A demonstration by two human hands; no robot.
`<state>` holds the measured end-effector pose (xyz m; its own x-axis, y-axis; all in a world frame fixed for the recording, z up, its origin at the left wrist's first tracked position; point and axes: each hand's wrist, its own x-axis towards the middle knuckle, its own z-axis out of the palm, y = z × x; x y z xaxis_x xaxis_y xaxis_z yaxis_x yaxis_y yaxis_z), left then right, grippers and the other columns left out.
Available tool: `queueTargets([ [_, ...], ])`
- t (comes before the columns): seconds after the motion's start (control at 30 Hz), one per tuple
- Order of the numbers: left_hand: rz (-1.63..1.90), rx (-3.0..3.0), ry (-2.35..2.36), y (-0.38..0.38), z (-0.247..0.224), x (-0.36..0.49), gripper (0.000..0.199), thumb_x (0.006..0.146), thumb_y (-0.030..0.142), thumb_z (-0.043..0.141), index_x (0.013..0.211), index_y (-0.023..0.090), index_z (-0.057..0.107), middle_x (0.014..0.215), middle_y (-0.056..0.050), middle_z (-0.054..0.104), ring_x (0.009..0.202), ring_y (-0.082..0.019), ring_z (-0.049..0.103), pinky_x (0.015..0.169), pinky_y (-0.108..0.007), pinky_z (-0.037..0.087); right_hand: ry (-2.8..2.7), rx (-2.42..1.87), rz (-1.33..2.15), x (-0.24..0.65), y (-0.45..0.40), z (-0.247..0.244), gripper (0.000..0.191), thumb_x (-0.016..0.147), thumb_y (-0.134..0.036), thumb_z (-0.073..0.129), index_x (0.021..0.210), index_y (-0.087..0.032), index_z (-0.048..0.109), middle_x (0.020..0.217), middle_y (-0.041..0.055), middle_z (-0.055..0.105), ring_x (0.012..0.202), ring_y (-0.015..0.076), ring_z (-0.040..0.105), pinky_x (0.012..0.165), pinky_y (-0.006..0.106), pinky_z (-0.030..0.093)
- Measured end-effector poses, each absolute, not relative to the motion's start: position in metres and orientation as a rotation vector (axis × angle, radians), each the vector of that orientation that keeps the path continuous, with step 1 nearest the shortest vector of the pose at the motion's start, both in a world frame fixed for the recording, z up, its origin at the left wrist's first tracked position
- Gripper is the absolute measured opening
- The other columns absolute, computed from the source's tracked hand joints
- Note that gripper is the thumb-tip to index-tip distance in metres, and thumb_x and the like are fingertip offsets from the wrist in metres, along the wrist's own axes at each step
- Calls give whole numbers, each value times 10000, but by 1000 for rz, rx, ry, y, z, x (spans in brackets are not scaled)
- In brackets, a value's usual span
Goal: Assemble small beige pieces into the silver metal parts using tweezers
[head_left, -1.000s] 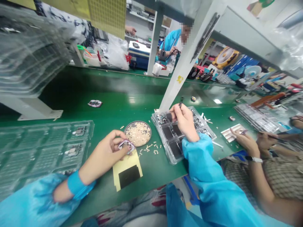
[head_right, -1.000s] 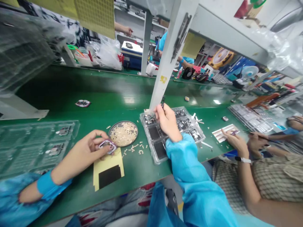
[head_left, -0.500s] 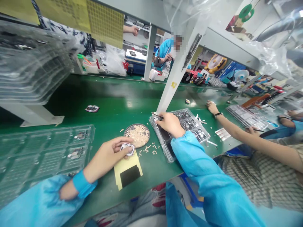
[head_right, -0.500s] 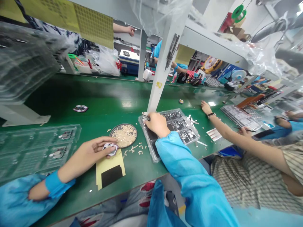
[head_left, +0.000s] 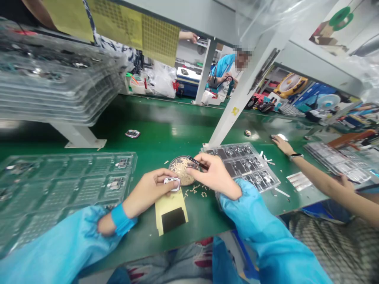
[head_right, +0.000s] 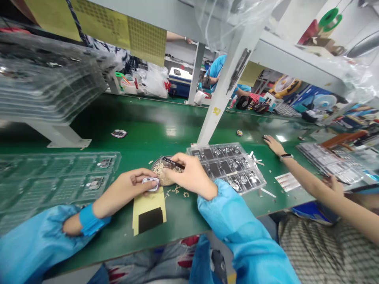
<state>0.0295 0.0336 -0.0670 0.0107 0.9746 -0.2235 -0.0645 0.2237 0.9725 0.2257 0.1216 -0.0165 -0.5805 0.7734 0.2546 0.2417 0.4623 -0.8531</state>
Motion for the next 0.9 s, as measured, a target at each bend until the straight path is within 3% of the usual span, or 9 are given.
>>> queueTargets([
  [0.17,1119,964,1238,33,-66,30,413,753,418,833,1002,140,657,864,-90,759,783,-195,705,670,-270,572,-2042,-780,1262,226,124,-30,203,826,-361,759,873,-164,749,816,15,712,747,144,634,700,271,511],
  [0.37,1182,878,1257,31,-60,30,340,758,397,838,914,147,668,793,-56,751,662,-138,658,578,-208,503,-2004,-782,1367,227,123,-28,260,825,-404,758,810,-147,724,784,21,713,717,138,628,672,257,505],
  [0.53,1212,817,1208,30,-57,28,354,828,398,769,1094,171,713,819,-44,747,647,-125,623,505,-188,396,-2026,-803,1515,228,119,-27,291,853,-430,727,831,-140,745,787,33,736,701,142,644,658,255,500],
  [0.77,1259,914,1101,23,-53,27,463,877,315,668,1319,179,641,1037,-82,758,917,-242,687,717,-281,514,-1967,-919,1522,220,107,-30,365,826,-490,736,733,-139,695,586,-8,636,527,106,551,513,224,428],
  [0.9,1295,1012,1026,20,-54,30,487,870,268,704,1343,200,607,1313,-94,668,1207,-275,617,981,-329,515,-1928,-926,1507,217,104,-32,406,824,-496,735,635,-151,640,544,-19,599,497,92,514,494,217,402],
])
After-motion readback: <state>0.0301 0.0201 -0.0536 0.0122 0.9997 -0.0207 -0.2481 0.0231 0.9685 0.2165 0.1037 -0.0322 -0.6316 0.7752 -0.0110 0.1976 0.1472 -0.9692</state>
